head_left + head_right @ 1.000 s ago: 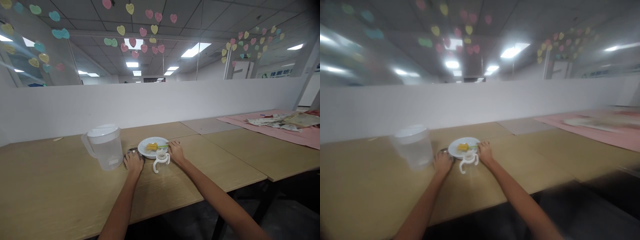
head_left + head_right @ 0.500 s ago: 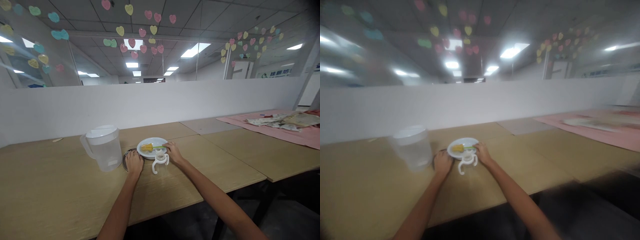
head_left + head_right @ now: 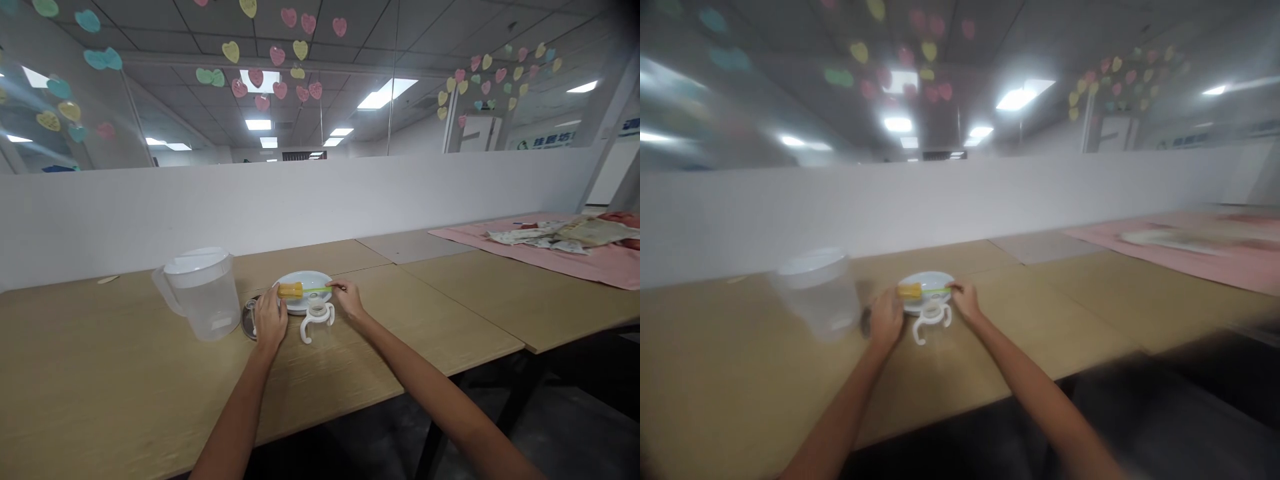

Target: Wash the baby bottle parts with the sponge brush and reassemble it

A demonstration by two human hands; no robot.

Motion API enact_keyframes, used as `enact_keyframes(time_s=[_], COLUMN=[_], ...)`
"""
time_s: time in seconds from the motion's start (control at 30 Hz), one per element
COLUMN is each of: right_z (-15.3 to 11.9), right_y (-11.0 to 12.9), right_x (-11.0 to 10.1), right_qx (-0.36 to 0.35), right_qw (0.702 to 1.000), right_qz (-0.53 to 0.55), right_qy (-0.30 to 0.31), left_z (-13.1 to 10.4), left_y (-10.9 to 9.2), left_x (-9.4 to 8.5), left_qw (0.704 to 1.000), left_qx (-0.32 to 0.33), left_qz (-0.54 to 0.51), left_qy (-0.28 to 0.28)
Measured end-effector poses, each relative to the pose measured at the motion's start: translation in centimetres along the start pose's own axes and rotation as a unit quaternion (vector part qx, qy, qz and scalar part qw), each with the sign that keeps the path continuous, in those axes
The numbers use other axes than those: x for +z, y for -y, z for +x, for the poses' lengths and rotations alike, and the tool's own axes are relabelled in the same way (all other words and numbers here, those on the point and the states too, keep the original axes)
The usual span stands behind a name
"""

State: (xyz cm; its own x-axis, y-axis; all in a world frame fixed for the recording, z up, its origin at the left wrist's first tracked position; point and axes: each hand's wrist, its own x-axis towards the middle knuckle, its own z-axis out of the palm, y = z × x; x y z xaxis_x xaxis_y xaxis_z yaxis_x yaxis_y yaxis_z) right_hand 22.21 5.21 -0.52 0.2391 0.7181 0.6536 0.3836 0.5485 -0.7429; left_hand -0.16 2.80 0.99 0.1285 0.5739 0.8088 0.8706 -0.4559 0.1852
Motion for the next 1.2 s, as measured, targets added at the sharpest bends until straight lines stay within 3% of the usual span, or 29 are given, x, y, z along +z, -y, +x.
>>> enact_keyframes(time_s=[0.2, 0.6, 0.93, 1.2], right_z=[-0.3, -0.4, -0.4, -0.3], right_y=[1.5, 1.2, 0.9, -0.5], right_x=[-1.2, -1.8, -1.6, -1.4], right_qx=[-0.159, -0.252, -0.253, -0.220], right_qw=[0.974, 0.925, 0.911, 0.927], right_qz=[-0.161, -0.283, -0.324, -0.301], right_qy=[0.019, 0.039, 0.029, 0.038], left_z=[-0.2, -0.3, -0.4, -0.6], left_y=[-0.5, 0.0, -0.3, -0.1], left_x=[-0.6, 0.4, 0.3, 0.1], left_qw=[1.000, 0.998, 0.996, 0.997], left_qx=[-0.001, -0.048, -0.052, -0.018], left_qz=[-0.029, -0.027, -0.043, -0.063], left_qy=[-0.005, 0.036, 0.055, 0.046])
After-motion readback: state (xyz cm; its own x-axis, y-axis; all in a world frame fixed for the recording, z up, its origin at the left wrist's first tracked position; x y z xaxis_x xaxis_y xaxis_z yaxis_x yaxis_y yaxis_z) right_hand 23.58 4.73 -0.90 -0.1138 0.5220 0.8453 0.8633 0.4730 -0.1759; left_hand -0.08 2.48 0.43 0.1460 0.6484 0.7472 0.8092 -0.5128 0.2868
